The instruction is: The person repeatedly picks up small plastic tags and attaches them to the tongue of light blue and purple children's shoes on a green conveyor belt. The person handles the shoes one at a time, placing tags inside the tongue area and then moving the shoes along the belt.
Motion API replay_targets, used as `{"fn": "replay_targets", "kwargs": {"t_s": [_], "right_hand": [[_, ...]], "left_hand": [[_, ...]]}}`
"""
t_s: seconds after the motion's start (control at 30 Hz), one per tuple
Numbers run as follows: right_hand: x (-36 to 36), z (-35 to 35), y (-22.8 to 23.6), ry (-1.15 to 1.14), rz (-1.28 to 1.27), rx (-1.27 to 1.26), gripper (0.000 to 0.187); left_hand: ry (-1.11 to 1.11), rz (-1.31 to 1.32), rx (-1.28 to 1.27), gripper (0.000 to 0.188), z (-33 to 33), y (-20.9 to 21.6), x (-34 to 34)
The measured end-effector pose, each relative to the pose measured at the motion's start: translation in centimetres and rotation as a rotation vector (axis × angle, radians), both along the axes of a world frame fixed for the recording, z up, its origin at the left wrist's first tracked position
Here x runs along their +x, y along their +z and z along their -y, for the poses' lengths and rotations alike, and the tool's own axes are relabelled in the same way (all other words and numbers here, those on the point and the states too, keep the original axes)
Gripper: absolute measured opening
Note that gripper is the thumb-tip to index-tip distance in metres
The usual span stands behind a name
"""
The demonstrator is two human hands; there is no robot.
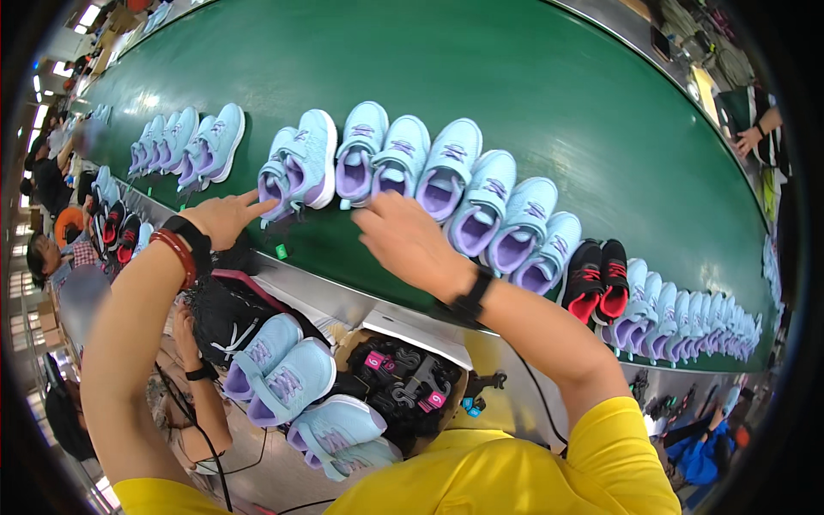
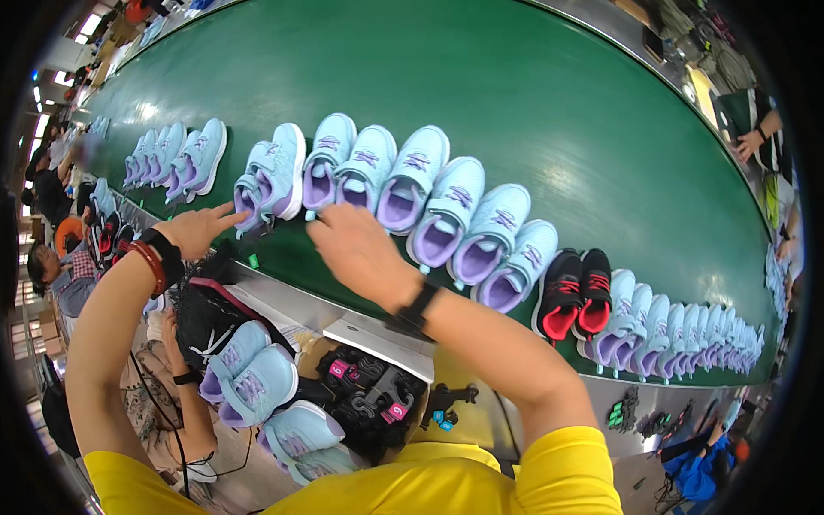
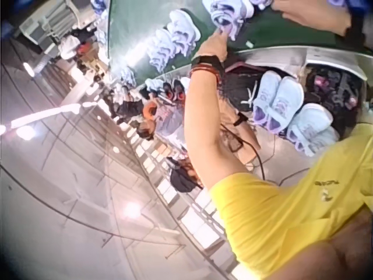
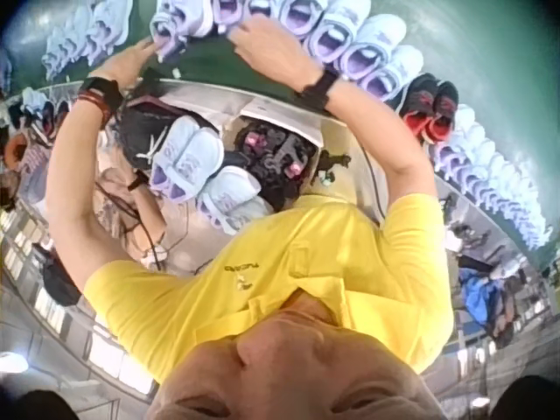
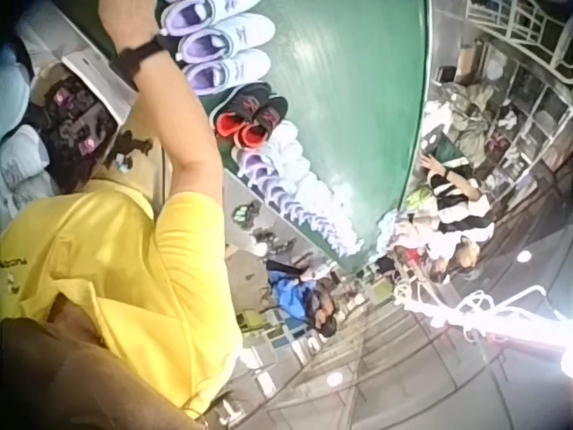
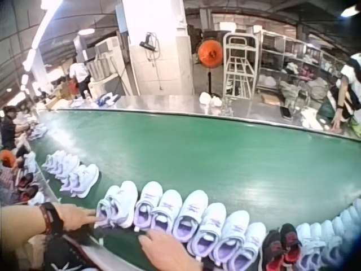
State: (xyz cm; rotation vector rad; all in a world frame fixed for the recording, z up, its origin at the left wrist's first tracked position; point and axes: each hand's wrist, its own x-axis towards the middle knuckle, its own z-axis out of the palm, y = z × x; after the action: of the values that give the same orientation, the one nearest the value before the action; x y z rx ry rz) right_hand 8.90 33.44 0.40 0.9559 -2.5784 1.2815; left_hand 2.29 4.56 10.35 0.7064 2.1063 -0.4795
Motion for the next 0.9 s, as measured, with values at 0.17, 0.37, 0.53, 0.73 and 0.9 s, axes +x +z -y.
{"fn": "replay_targets", "kwargs": {"t_s": [0.17, 0.37, 0.53, 0.73, 0.9], "right_hand": [[7.2, -8.9, 0.8, -0.257, 0.253, 0.162, 0.024], [6.0, -7.1, -2.6, -0.422, 0.071, 0.347, 0.05], [3.7, -3.0, -6.0, -0.652, 0.17, 0.245, 0.037], [1.4, -7.5, -0.9, -0.725, 0.151, -0.034, 0.028], [-2.5, -18.2, 4.5, -0.714, 0.431, -0.336, 0.045]], "left_hand": [[0.066, -0.32, 0.638, 0.025, -6.5, -3.3, 0.3], [0.106, -0.334, 0.422, 0.054, -13.0, -9.0, 1.7], [0.287, -0.363, 0.274, 0.046, -13.1, -12.9, 1.5], [0.312, -0.378, 0.534, 0.046, -12.4, -5.1, -0.3], [0.475, -0.317, 0.83, 0.047, -22.0, 3.8, -3.0]]}}
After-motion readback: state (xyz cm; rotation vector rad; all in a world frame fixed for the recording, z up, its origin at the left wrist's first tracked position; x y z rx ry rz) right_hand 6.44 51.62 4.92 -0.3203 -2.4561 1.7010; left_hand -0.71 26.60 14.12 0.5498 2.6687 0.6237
